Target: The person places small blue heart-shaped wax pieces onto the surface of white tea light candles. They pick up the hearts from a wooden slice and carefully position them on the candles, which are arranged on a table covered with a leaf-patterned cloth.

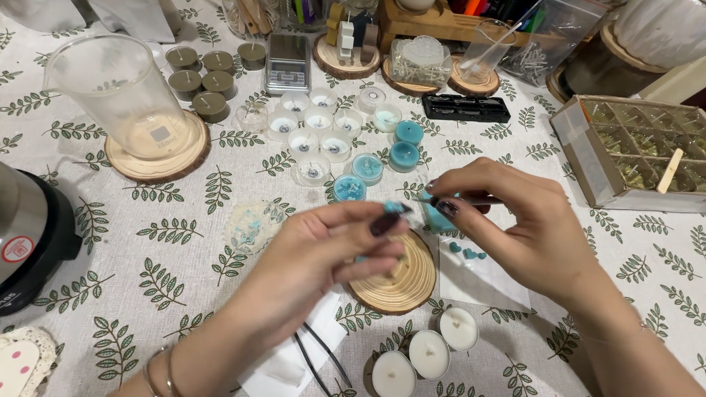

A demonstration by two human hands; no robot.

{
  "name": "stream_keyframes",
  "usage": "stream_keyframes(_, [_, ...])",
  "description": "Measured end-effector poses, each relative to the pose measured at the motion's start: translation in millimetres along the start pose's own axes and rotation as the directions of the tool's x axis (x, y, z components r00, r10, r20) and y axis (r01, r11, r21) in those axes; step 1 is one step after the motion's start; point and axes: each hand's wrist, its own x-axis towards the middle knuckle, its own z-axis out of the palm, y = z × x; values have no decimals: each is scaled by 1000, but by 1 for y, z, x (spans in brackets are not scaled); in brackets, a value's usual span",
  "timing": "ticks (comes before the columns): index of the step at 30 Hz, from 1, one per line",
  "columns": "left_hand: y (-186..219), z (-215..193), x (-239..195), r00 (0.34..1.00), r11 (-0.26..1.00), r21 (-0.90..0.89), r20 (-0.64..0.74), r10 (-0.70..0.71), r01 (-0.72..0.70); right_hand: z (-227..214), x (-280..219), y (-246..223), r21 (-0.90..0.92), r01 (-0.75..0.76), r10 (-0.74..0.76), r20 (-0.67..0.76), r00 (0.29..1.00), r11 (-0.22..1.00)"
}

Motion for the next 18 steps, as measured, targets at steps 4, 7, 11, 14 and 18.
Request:
stream_keyframes(4, [14, -9, 4, 991, 998, 28, -116, 66, -63, 8, 9, 0, -164, -203, 217, 69, 974, 965])
stream_keyframes(7, [22, -16, 7, 979, 992, 49, -159, 124, -118, 9, 13, 2, -190, -236, 264, 141, 954, 953])
stream_keyframes(11, [29, -23, 9, 971, 988, 56, -181, 154, -147, 14, 16, 7, -139, -249, 270, 164, 949, 958])
stream_keyframes(14, [32, -25, 10, 968, 983, 65, -176, 178, -169, 29, 21, 8, -74, -246, 255, 176, 951, 967])
stream_keyframes(18, [33, -27, 10, 965, 980, 66, -175, 196, -187, 50, 23, 6, -76, -199, 209, 139, 968, 977])
